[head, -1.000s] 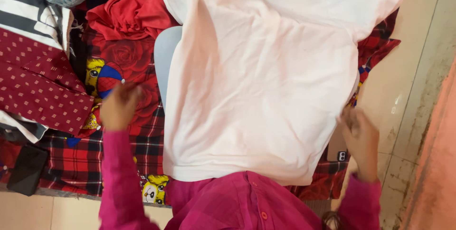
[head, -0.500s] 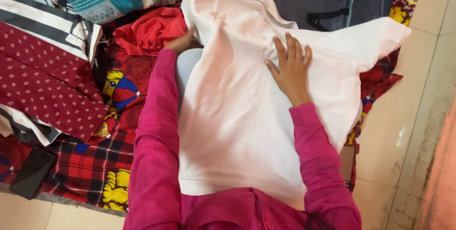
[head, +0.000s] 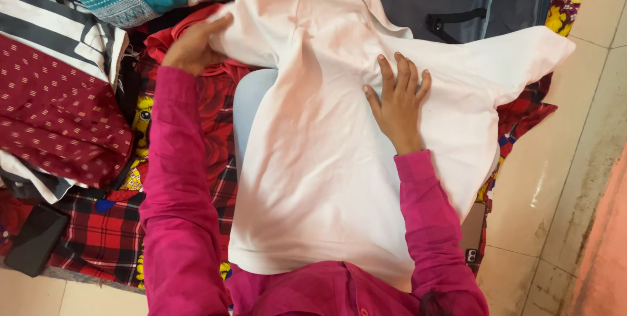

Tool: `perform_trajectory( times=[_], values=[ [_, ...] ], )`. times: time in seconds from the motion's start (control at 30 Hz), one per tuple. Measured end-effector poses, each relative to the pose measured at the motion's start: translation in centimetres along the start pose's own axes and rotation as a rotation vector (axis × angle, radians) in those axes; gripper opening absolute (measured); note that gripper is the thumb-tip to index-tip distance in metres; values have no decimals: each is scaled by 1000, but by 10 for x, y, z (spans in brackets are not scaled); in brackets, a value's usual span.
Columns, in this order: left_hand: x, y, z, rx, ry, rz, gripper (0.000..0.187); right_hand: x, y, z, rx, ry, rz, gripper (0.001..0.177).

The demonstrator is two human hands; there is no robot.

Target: The person folds blue patterned trousers and a white polo-style shirt by hand, then places the folded items into an open grey suitcase on a red blanket.

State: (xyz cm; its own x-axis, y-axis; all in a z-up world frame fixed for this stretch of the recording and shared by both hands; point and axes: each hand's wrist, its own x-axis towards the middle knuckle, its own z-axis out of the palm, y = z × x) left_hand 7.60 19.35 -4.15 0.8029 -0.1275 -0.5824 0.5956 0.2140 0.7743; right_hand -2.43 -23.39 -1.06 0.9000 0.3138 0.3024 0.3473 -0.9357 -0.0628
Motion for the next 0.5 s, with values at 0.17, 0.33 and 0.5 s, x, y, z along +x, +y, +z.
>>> perform_trajectory(
  times=[0.17,0.33,0.5],
  values=[
    [6,32,-7,-111,218,412,51,4,-1,-11,81,-67,42,67],
    [41,38,-44,727,719,600,44,7,-3,-14,212,-88,118,66],
    [71,-6,-79,1086,584,39,76,7,-4,-12,196,-82,100,67]
  ],
)
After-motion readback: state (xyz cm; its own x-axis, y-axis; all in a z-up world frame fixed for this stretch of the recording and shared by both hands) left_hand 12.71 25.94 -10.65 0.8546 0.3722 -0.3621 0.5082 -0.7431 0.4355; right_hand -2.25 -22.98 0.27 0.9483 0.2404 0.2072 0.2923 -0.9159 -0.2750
